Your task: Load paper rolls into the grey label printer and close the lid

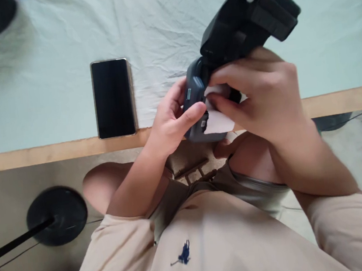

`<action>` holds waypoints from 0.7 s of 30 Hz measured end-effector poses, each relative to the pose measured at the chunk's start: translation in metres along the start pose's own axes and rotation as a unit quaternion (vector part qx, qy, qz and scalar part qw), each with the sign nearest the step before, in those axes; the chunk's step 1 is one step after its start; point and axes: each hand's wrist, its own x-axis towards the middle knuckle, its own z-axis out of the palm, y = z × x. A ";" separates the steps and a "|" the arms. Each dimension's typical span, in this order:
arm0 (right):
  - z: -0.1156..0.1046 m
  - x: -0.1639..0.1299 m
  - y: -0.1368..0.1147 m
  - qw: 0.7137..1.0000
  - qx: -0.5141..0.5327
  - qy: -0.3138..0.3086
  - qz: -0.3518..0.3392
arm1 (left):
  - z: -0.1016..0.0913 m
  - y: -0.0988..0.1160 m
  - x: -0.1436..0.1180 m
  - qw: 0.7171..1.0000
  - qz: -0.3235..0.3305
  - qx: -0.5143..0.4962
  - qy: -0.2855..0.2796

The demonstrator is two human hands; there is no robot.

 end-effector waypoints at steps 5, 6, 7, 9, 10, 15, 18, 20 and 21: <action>-0.002 0.002 -0.008 0.989 -0.083 -0.086 0.089 | 0.003 0.002 -0.002 1.000 0.012 0.016 0.011; -0.001 0.003 -0.009 0.986 -0.083 -0.095 0.107 | 0.005 0.004 -0.003 1.000 0.001 0.016 0.027; -0.002 0.004 -0.009 0.984 -0.080 -0.103 0.119 | 0.007 0.007 -0.004 0.999 -0.014 0.014 0.041; -0.004 0.005 -0.008 0.984 -0.052 -0.110 0.128 | 0.011 0.012 -0.006 0.997 -0.044 0.006 0.062; -0.006 0.006 -0.006 0.986 -0.020 -0.108 0.126 | 0.012 0.014 -0.007 0.996 -0.054 -0.001 0.068; -0.017 0.004 0.004 0.977 0.174 -0.018 0.120 | 0.013 0.016 -0.005 0.994 -0.071 -0.017 0.082; -0.016 0.001 0.005 0.975 0.192 0.018 0.107 | 0.013 0.015 -0.003 0.995 -0.071 -0.004 0.069; -0.013 -0.002 0.006 0.969 0.209 0.007 0.134 | 0.014 0.016 -0.001 0.996 -0.064 -0.014 0.066; -0.012 -0.003 0.007 0.964 0.211 0.005 0.161 | 0.015 0.016 0.000 0.995 -0.060 -0.022 0.070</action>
